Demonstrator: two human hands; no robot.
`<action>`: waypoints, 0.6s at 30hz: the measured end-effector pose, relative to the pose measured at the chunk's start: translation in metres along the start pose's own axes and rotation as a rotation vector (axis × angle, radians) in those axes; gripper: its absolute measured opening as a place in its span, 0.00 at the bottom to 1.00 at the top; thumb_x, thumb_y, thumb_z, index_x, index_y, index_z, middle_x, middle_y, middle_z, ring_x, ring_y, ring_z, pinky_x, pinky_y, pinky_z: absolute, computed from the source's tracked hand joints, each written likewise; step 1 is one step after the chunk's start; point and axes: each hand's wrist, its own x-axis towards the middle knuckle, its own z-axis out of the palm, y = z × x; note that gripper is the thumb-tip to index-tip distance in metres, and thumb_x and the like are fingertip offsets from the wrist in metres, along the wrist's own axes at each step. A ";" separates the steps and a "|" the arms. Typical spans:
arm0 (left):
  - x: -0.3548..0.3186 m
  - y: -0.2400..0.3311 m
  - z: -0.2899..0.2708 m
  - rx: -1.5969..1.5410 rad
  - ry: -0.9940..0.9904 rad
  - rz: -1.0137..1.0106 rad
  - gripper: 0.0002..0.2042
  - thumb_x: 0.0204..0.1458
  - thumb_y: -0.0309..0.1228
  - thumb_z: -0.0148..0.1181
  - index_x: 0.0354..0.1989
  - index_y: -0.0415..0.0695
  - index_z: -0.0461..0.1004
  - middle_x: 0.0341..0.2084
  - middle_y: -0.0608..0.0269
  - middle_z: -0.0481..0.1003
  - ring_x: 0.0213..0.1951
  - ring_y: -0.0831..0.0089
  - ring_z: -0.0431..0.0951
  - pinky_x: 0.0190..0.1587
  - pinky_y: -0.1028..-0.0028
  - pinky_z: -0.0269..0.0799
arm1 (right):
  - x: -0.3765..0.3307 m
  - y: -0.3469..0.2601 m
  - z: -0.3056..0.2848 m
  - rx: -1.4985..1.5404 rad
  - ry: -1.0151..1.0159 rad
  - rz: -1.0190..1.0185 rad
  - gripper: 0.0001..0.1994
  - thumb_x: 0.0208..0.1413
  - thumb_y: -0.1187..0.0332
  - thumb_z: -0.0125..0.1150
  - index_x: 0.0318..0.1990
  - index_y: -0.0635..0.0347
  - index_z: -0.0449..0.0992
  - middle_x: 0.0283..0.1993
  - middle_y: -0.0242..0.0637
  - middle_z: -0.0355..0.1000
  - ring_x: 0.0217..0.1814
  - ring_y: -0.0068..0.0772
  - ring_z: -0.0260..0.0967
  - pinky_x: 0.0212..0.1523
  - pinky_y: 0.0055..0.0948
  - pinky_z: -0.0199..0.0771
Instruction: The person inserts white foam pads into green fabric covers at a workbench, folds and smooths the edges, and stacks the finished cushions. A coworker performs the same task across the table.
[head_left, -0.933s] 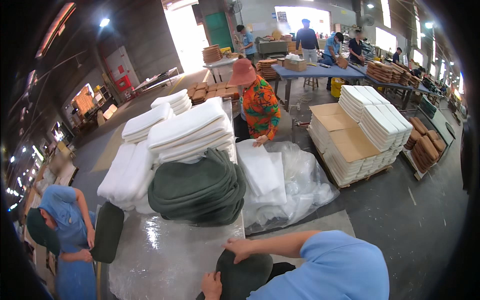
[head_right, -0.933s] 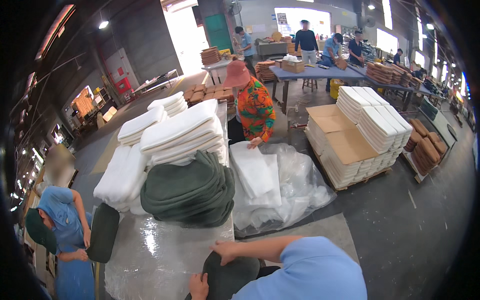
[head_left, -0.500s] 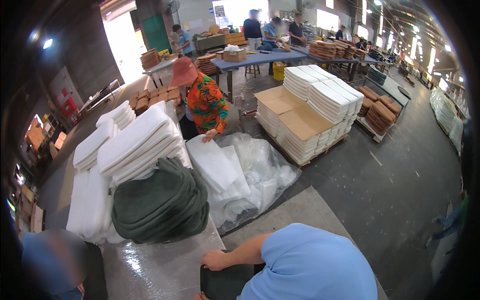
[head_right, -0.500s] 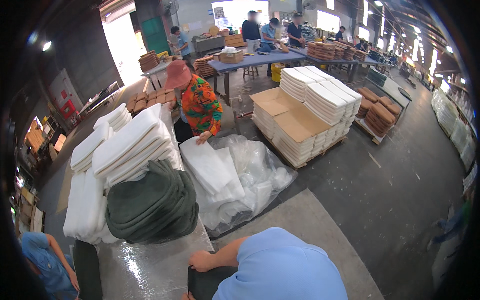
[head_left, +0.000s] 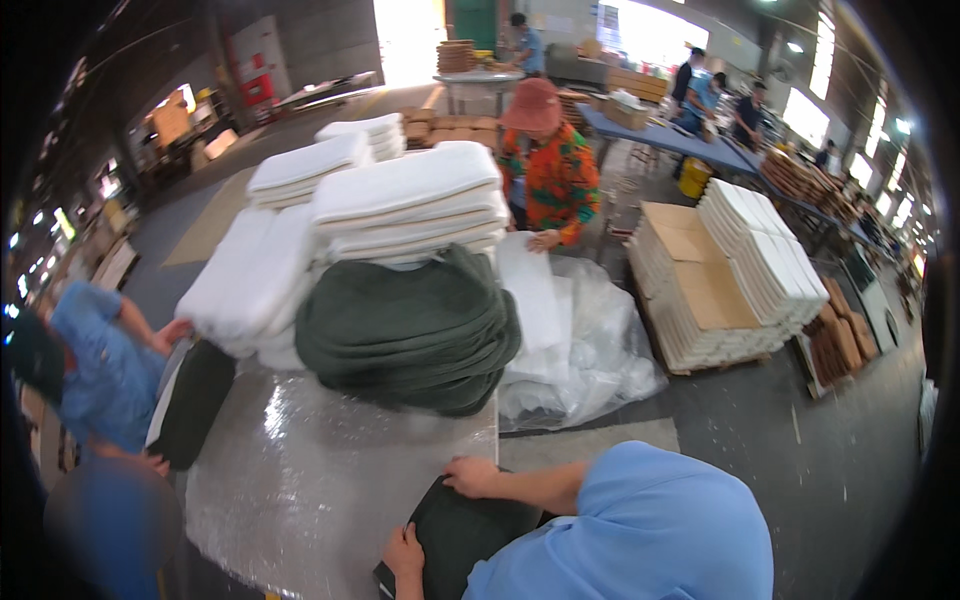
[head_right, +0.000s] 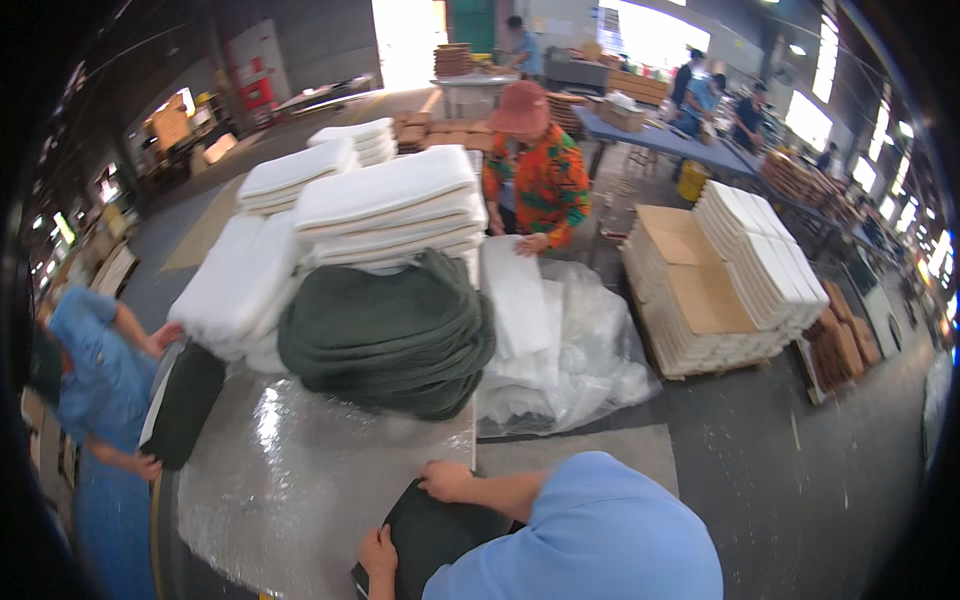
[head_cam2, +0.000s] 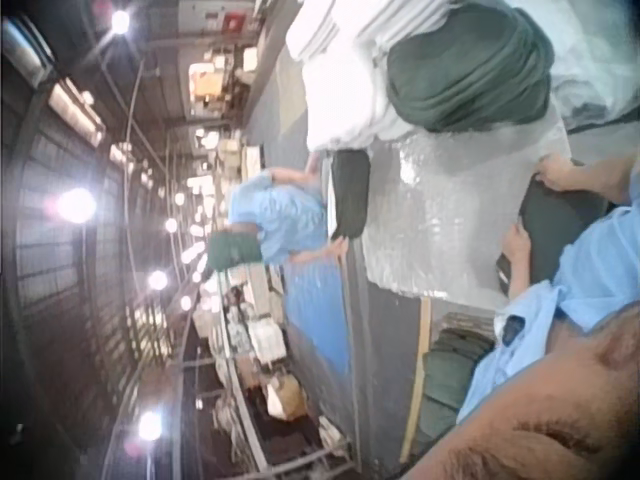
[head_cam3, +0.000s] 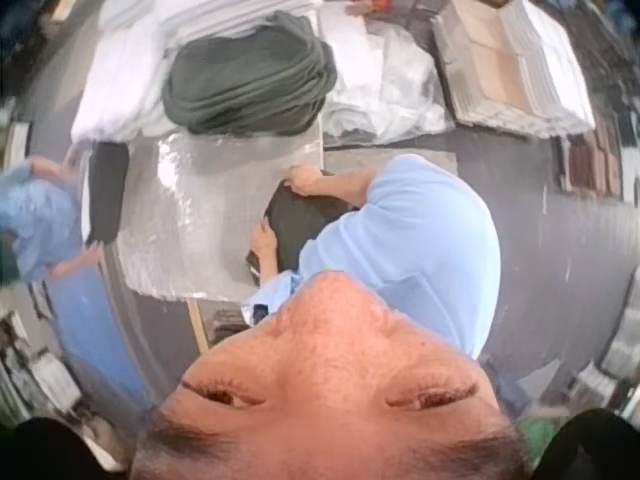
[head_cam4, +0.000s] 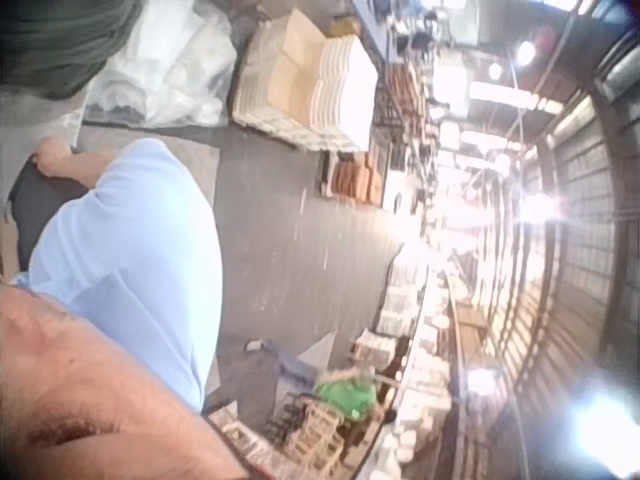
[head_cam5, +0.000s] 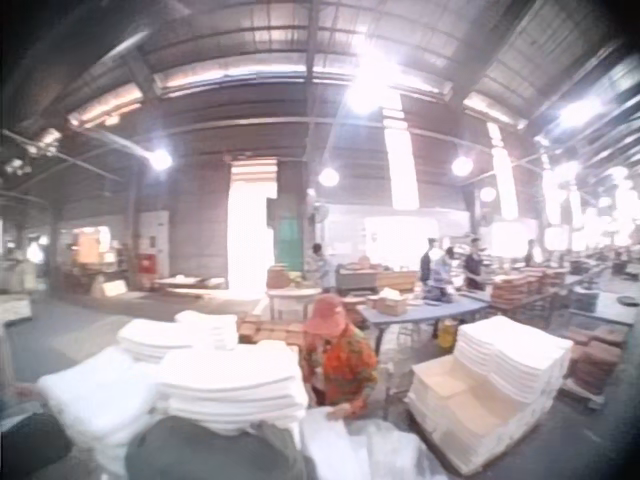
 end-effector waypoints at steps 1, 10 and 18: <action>-0.007 -0.004 -0.006 -0.035 0.113 0.083 0.15 0.64 0.40 0.61 0.49 0.40 0.78 0.45 0.47 0.80 0.48 0.38 0.77 0.50 0.48 0.72 | -0.005 0.010 -0.007 0.058 0.056 -0.026 0.17 0.63 0.53 0.62 0.53 0.51 0.77 0.56 0.45 0.75 0.60 0.54 0.74 0.58 0.51 0.76; -0.158 -0.087 -0.031 -0.348 0.186 -0.228 0.47 0.53 0.41 0.73 0.78 0.45 0.53 0.69 0.33 0.58 0.68 0.37 0.64 0.70 0.51 0.63 | -0.119 0.037 -0.055 0.690 -0.297 0.279 0.46 0.64 0.51 0.67 0.82 0.48 0.45 0.51 0.46 0.76 0.30 0.29 0.74 0.25 0.31 0.78; -0.160 -0.121 -0.062 -1.042 0.150 -0.455 0.34 0.68 0.44 0.59 0.76 0.41 0.58 0.56 0.52 0.78 0.52 0.62 0.81 0.54 0.62 0.78 | -0.050 -0.015 -0.095 0.703 -0.241 0.142 0.27 0.70 0.48 0.58 0.71 0.46 0.72 0.31 0.33 0.72 0.20 0.20 0.62 0.18 0.26 0.62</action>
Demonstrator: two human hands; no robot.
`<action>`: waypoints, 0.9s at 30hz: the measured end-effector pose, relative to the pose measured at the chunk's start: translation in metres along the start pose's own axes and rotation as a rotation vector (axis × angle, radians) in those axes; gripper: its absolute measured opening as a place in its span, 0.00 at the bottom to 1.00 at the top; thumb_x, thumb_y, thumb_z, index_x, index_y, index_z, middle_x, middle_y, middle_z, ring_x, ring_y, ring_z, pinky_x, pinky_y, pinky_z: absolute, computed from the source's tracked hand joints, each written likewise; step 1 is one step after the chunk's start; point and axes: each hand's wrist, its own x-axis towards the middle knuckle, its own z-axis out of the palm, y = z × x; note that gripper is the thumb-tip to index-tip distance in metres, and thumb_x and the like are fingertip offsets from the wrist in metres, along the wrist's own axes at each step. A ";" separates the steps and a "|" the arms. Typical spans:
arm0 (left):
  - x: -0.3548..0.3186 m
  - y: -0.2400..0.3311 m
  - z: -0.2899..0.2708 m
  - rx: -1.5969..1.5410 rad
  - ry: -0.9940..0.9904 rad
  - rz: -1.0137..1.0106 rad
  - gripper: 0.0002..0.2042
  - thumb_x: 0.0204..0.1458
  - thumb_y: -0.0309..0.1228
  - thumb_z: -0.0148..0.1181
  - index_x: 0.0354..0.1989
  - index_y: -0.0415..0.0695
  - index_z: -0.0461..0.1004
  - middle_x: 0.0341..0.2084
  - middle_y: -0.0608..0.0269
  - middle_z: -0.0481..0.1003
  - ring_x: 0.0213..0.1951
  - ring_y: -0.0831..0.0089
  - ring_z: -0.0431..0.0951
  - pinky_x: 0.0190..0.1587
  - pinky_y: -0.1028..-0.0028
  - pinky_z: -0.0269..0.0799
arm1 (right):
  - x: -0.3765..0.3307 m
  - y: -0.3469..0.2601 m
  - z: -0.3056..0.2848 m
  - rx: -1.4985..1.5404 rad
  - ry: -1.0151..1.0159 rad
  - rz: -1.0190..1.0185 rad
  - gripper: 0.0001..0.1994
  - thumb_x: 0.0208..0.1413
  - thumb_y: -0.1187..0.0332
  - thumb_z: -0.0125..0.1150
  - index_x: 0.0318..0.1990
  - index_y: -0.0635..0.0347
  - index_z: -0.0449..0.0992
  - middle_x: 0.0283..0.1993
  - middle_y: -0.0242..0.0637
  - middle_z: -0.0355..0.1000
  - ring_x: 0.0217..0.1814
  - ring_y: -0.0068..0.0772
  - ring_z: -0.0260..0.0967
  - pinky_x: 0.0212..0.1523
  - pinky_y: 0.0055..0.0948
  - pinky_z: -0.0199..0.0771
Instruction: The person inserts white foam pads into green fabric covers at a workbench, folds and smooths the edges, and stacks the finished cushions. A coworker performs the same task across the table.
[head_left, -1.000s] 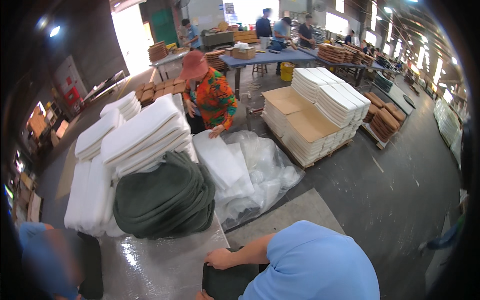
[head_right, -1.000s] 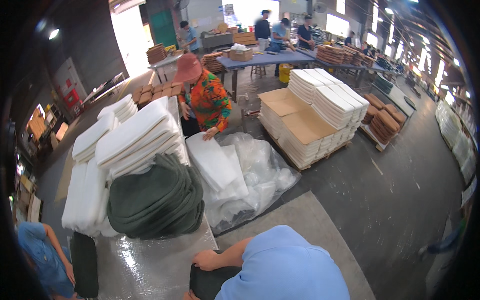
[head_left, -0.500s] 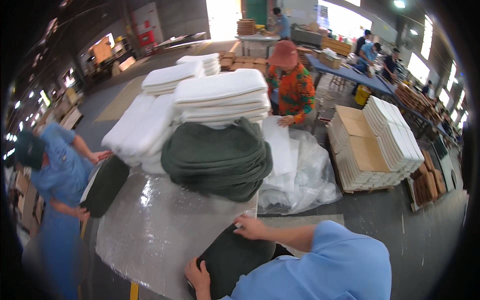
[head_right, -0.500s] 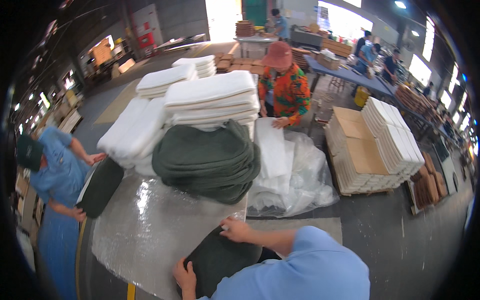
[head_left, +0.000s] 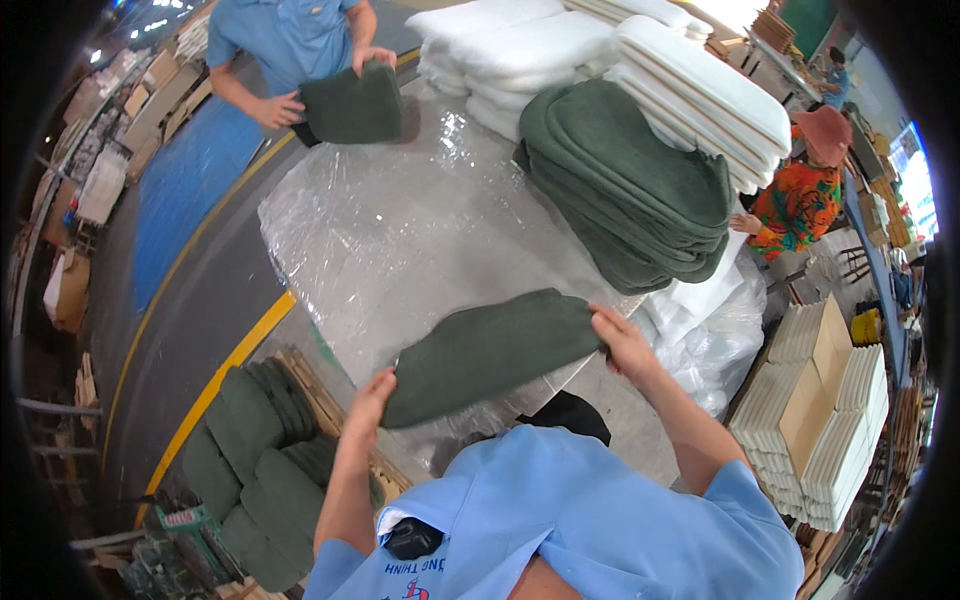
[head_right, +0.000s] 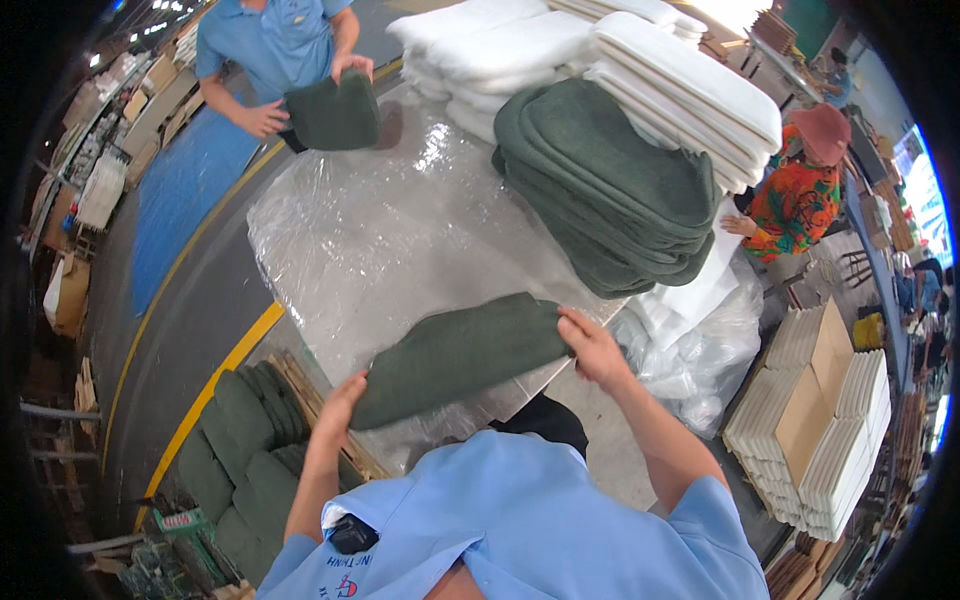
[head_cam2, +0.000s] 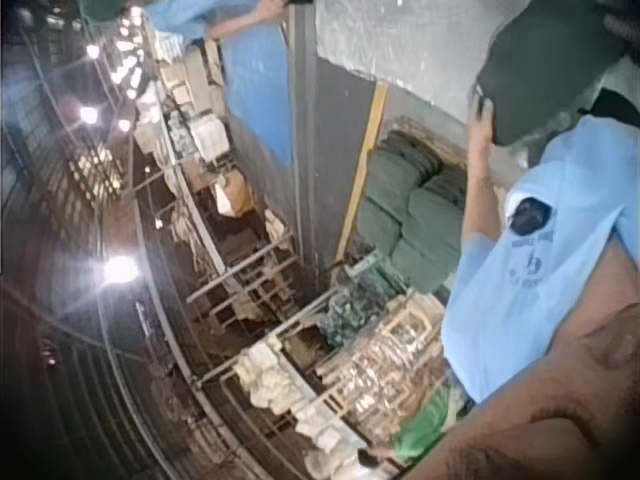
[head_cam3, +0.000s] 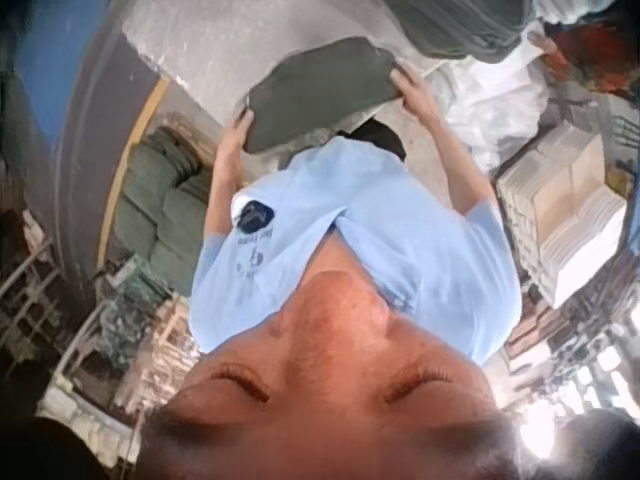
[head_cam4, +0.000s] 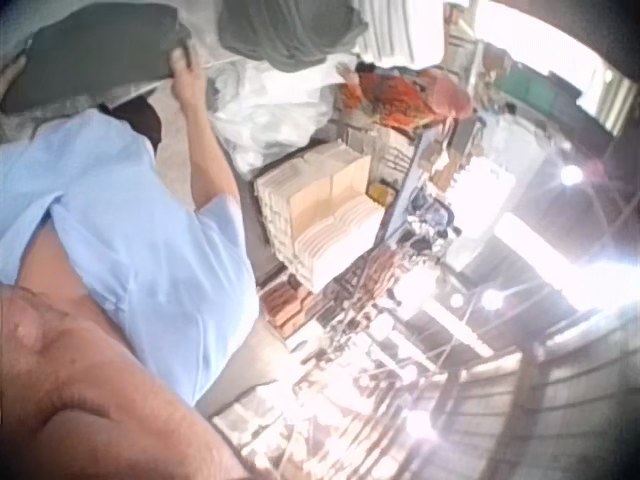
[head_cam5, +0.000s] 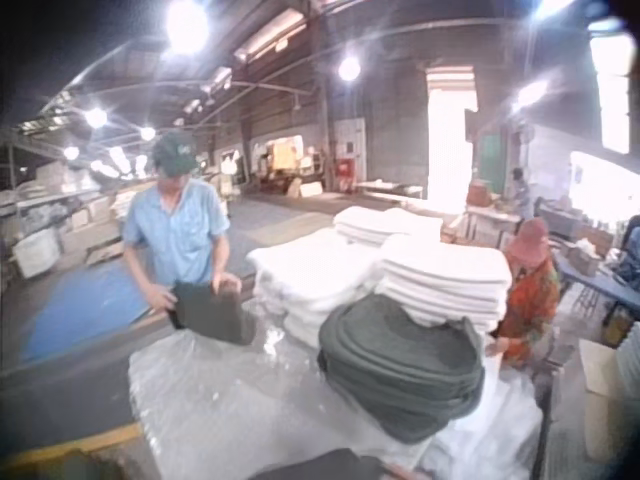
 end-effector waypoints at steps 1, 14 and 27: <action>-0.006 0.021 -0.003 -0.165 -0.045 -0.104 0.32 0.69 0.46 0.57 0.76 0.42 0.60 0.53 0.54 0.78 0.49 0.64 0.81 0.50 0.62 0.80 | 0.002 -0.012 -0.002 -0.062 0.002 0.020 0.26 0.71 0.47 0.56 0.70 0.47 0.73 0.32 0.35 0.74 0.20 0.23 0.64 0.20 0.29 0.65; -0.010 0.002 0.021 -0.385 0.100 -0.101 0.17 0.72 0.44 0.50 0.62 0.51 0.75 0.44 0.66 0.78 0.41 0.70 0.79 0.35 0.62 0.79 | 0.053 0.010 0.026 -0.397 0.109 -0.184 0.29 0.74 0.44 0.45 0.68 0.57 0.74 0.58 0.47 0.78 0.62 0.40 0.73 0.67 0.35 0.66; -0.045 0.051 0.002 -0.378 0.267 -0.247 0.20 0.72 0.45 0.48 0.62 0.47 0.76 0.52 0.53 0.79 0.53 0.53 0.79 0.52 0.50 0.77 | 0.055 -0.079 0.030 -0.462 -0.029 0.169 0.40 0.72 0.34 0.38 0.56 0.67 0.81 0.34 0.48 0.79 0.33 0.44 0.82 0.32 0.41 0.81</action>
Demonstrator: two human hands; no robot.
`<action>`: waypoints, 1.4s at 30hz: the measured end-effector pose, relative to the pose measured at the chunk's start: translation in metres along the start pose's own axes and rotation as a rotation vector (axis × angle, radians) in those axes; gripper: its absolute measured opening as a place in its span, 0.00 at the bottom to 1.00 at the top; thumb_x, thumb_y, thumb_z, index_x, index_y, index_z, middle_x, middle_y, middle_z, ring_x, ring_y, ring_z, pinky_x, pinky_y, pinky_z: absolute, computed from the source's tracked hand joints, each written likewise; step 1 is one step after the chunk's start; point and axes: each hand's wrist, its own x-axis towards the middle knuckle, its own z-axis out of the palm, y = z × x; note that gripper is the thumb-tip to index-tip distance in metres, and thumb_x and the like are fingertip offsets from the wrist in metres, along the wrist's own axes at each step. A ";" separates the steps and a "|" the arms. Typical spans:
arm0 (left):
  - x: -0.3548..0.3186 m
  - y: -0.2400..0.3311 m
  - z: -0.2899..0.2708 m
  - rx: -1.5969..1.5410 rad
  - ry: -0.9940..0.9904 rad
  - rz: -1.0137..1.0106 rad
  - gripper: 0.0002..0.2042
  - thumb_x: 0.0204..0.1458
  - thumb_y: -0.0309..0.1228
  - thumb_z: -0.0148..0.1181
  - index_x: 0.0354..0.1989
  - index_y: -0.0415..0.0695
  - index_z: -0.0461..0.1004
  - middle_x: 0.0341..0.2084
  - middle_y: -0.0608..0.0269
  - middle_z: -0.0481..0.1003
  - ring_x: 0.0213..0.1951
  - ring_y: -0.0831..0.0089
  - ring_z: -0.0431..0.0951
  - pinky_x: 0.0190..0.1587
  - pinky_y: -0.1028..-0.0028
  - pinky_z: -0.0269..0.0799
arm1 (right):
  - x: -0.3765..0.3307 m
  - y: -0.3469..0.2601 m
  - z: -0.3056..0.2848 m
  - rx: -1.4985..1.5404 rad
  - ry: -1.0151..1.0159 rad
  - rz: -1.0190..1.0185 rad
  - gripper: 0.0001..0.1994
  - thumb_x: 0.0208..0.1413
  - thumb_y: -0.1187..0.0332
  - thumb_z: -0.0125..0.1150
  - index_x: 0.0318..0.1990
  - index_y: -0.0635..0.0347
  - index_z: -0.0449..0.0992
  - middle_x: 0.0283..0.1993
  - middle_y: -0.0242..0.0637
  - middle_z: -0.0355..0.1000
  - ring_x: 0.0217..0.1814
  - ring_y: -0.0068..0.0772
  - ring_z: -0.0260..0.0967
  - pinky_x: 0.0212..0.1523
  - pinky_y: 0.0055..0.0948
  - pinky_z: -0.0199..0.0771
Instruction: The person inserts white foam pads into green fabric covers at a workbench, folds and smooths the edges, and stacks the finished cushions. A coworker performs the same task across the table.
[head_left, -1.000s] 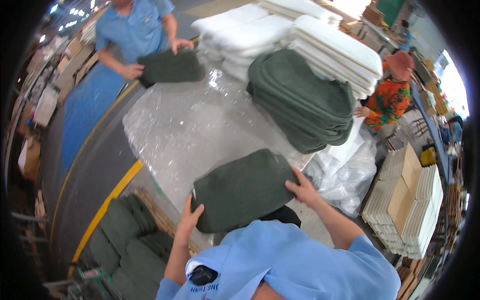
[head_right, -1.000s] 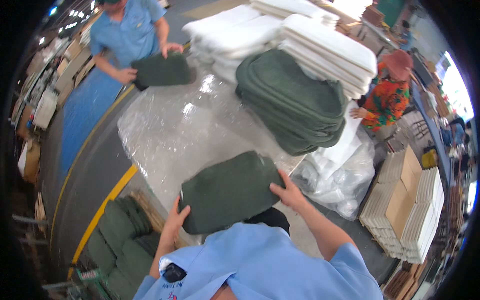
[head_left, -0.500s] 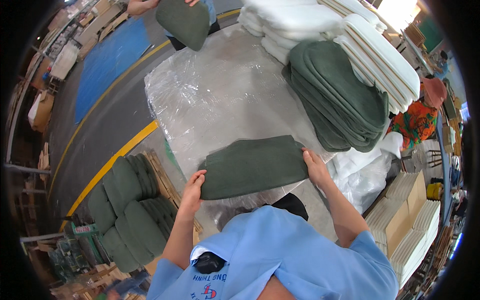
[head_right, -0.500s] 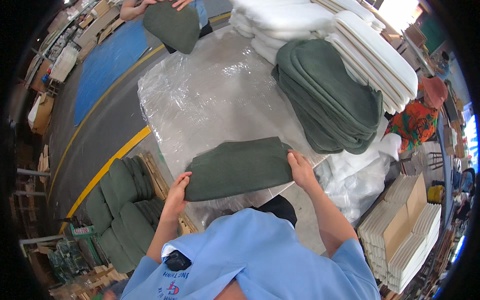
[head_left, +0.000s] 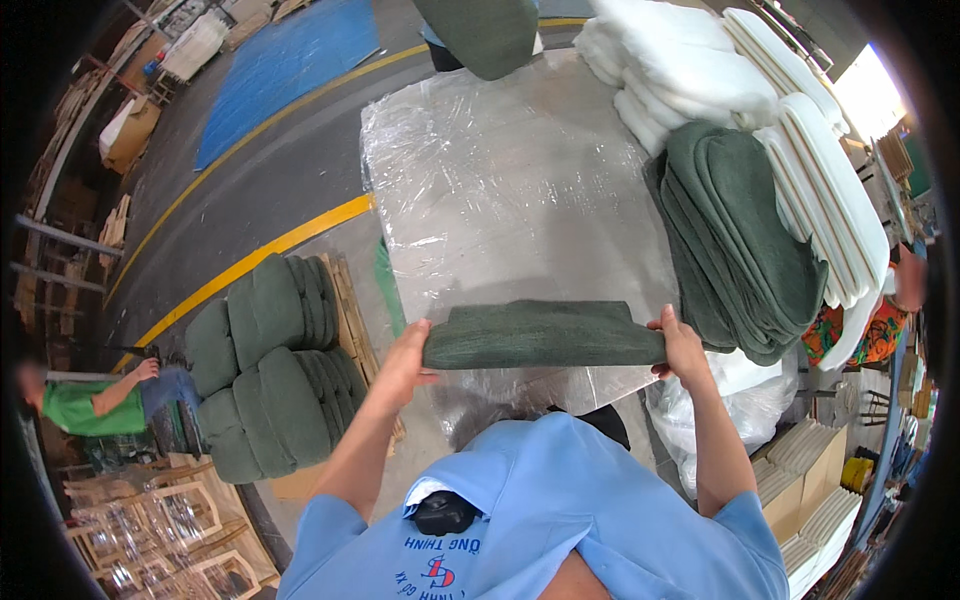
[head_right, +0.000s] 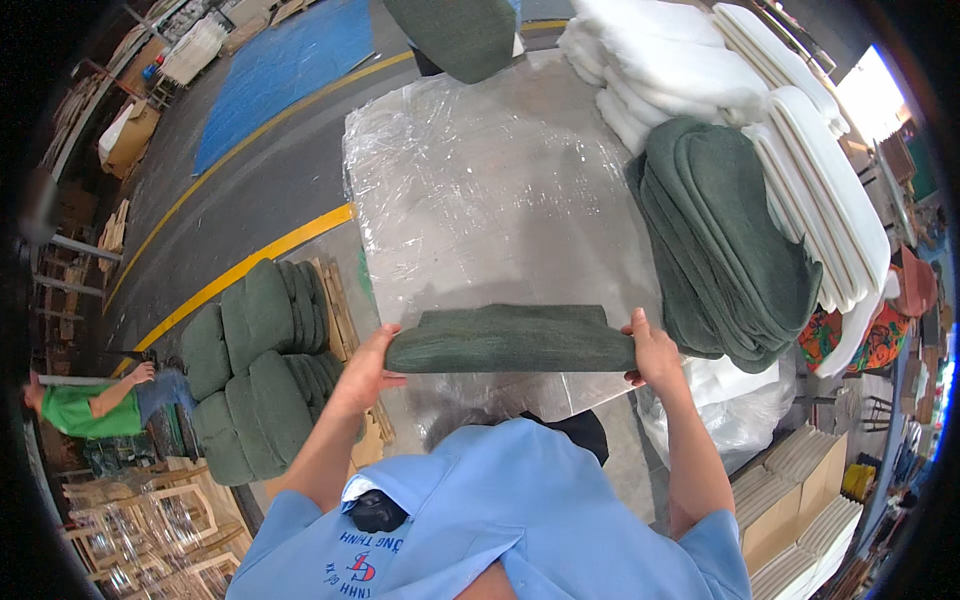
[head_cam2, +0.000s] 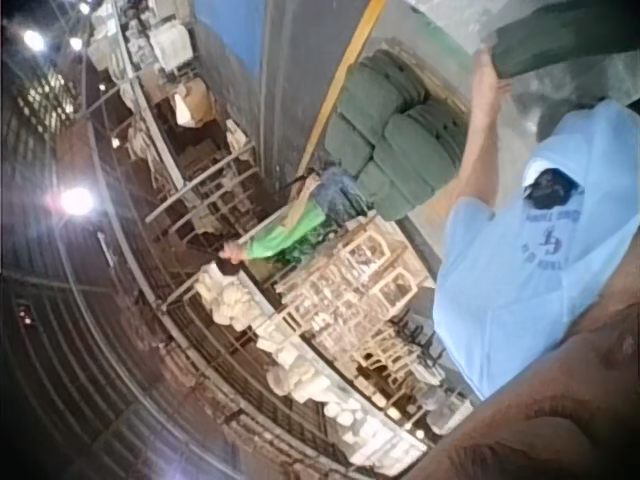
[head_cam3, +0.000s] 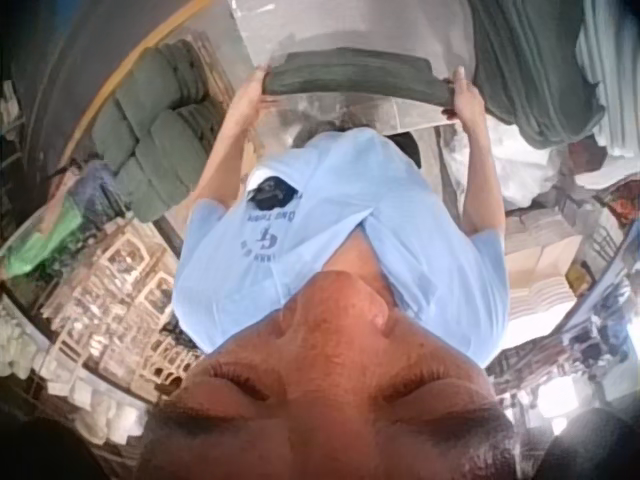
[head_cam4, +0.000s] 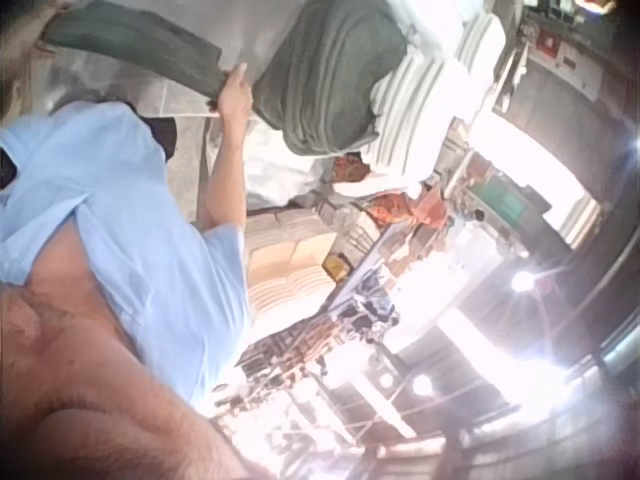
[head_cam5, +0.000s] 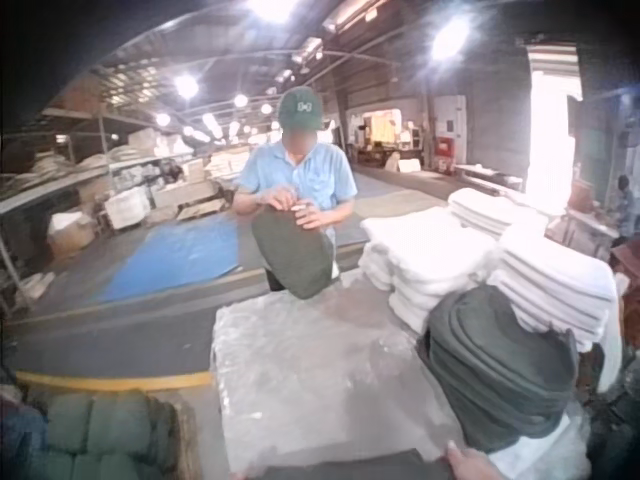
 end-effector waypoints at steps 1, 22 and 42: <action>-0.004 -0.008 0.004 0.222 0.063 0.279 0.20 0.71 0.44 0.49 0.61 0.47 0.76 0.53 0.51 0.78 0.55 0.50 0.78 0.56 0.49 0.74 | 0.005 0.010 0.006 -0.112 0.106 -0.128 0.40 0.72 0.35 0.38 0.54 0.68 0.81 0.35 0.50 0.79 0.37 0.49 0.82 0.37 0.44 0.80; -0.018 -0.011 0.100 1.191 -0.288 0.909 0.39 0.46 0.38 0.71 0.69 0.39 0.66 0.71 0.50 0.66 0.68 0.41 0.69 0.70 0.52 0.67 | -0.009 -0.021 0.057 -0.831 0.014 -1.201 0.35 0.36 0.72 0.77 0.60 0.56 0.77 0.64 0.42 0.75 0.67 0.49 0.73 0.67 0.46 0.71; 0.055 -0.060 0.112 1.133 -0.854 0.534 0.32 0.72 0.52 0.42 0.76 0.42 0.58 0.76 0.48 0.56 0.78 0.50 0.52 0.78 0.57 0.48 | 0.093 0.007 0.069 -1.007 -0.343 -0.115 0.25 0.55 0.45 0.72 0.41 0.64 0.85 0.42 0.55 0.83 0.47 0.49 0.82 0.48 0.46 0.78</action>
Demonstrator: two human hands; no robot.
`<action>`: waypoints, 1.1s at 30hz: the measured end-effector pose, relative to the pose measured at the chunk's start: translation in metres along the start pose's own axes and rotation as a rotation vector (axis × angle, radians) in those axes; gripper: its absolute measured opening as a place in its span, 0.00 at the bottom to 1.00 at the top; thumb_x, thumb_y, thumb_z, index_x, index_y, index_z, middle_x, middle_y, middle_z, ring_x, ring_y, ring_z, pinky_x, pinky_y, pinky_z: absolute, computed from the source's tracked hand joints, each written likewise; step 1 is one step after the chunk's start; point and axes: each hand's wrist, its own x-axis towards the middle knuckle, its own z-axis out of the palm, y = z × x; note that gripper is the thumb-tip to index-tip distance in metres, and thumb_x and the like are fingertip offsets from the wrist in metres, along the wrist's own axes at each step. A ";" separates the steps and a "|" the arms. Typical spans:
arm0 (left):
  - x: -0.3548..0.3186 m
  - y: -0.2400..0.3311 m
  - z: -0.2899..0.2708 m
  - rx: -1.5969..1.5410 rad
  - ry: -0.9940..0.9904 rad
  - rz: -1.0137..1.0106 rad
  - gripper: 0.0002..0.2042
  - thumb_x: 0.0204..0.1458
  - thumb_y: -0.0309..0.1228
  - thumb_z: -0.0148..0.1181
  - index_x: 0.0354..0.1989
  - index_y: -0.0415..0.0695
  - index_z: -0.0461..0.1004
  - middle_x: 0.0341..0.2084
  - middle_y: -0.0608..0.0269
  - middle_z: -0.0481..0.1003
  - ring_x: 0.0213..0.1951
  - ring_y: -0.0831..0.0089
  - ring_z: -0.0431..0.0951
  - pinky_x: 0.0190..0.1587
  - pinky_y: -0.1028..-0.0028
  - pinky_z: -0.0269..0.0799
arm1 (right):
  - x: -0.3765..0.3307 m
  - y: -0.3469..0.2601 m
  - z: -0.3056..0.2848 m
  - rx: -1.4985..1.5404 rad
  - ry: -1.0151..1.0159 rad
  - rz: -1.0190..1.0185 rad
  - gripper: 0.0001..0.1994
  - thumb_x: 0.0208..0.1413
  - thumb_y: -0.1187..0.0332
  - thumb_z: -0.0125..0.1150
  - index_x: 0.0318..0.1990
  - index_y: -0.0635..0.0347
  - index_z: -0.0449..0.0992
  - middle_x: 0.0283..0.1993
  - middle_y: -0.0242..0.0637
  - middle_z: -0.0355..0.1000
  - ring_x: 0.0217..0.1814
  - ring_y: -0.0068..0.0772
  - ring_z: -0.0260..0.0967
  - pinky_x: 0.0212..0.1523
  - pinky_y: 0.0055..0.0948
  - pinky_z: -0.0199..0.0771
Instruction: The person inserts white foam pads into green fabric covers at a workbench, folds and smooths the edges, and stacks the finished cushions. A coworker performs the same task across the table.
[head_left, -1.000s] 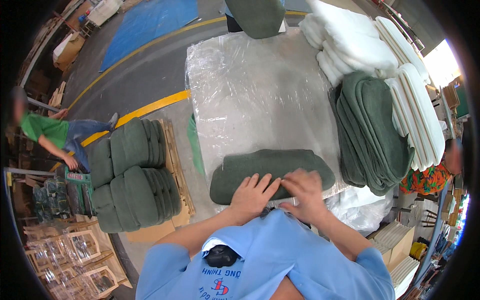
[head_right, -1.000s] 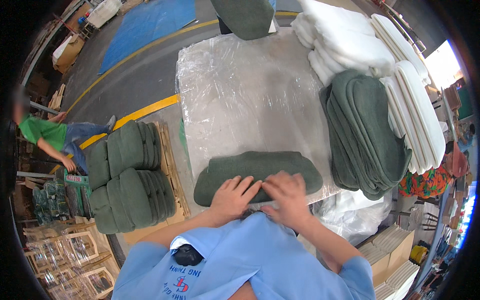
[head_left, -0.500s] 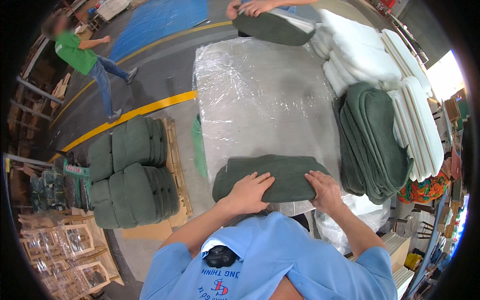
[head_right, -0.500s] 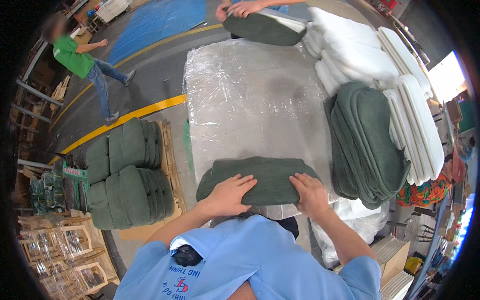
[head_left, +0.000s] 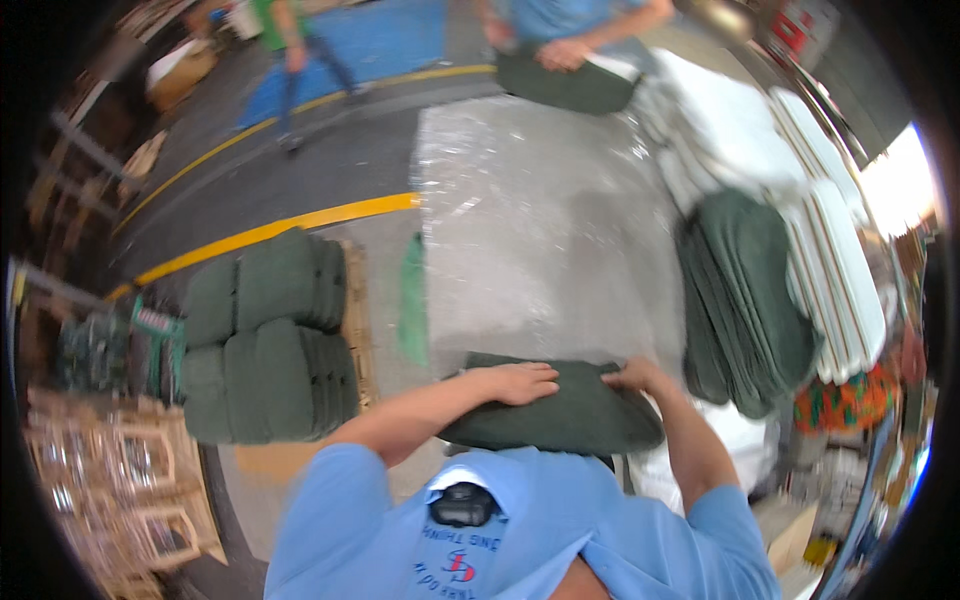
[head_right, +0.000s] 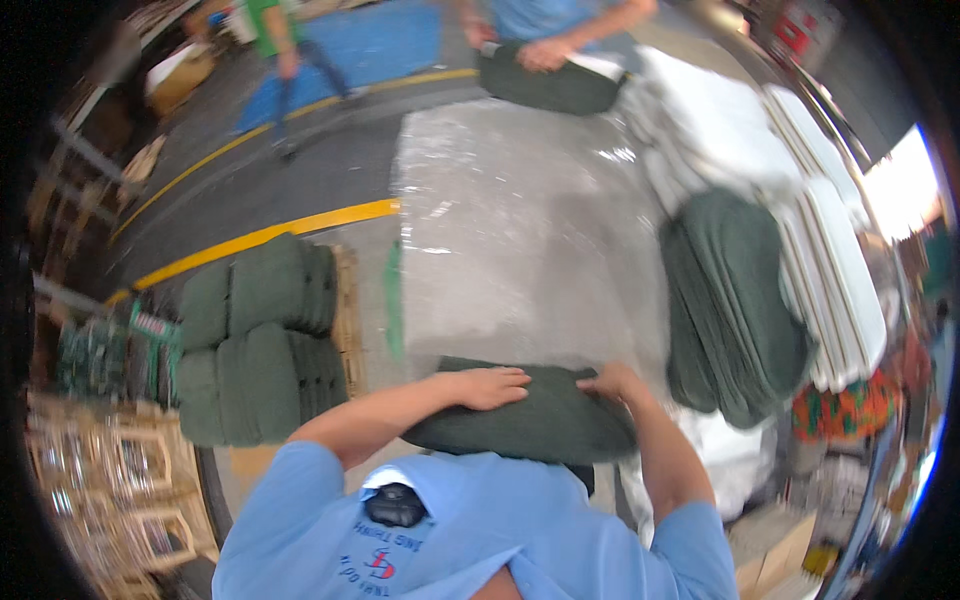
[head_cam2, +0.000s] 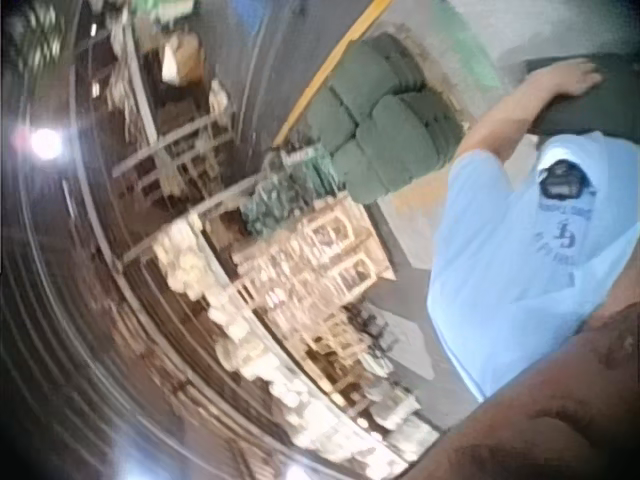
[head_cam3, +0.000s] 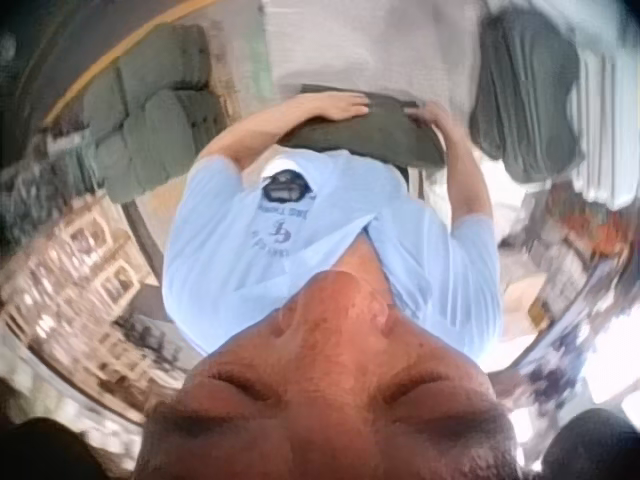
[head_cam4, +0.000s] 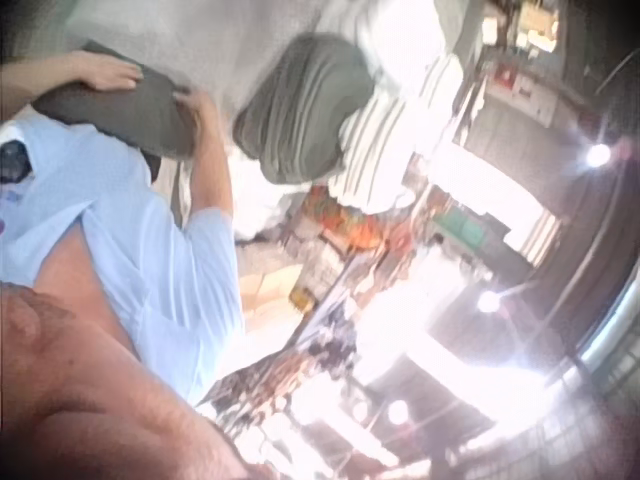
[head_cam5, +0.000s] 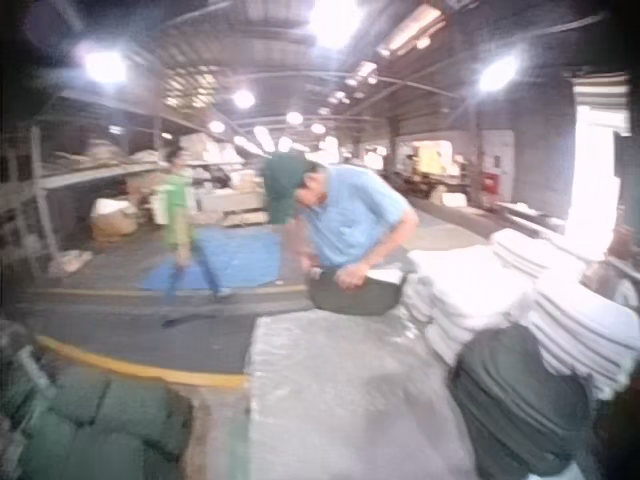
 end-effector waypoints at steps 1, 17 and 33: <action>0.009 0.005 -0.002 0.017 0.026 -0.064 0.32 0.71 0.52 0.45 0.74 0.41 0.63 0.73 0.46 0.61 0.75 0.49 0.57 0.76 0.55 0.53 | 0.001 0.004 0.015 0.169 0.196 -0.161 0.24 0.53 0.49 0.74 0.40 0.67 0.84 0.40 0.54 0.82 0.45 0.48 0.81 0.45 0.45 0.76; 0.030 -0.019 -0.015 0.119 0.534 -0.343 0.24 0.61 0.56 0.60 0.41 0.45 0.87 0.38 0.48 0.85 0.46 0.49 0.85 0.49 0.52 0.79 | 0.017 -0.015 0.016 1.385 -0.039 0.091 0.06 0.75 0.57 0.51 0.49 0.44 0.69 0.35 0.24 0.69 0.23 0.25 0.67 0.21 0.25 0.72; 0.046 -0.044 -0.014 0.149 0.679 -0.307 0.24 0.64 0.54 0.54 0.33 0.46 0.86 0.32 0.51 0.84 0.38 0.48 0.85 0.42 0.50 0.77 | 0.050 -0.048 0.044 1.261 0.392 0.062 0.11 0.74 0.61 0.52 0.38 0.54 0.71 0.24 0.28 0.64 0.16 0.23 0.63 0.14 0.26 0.63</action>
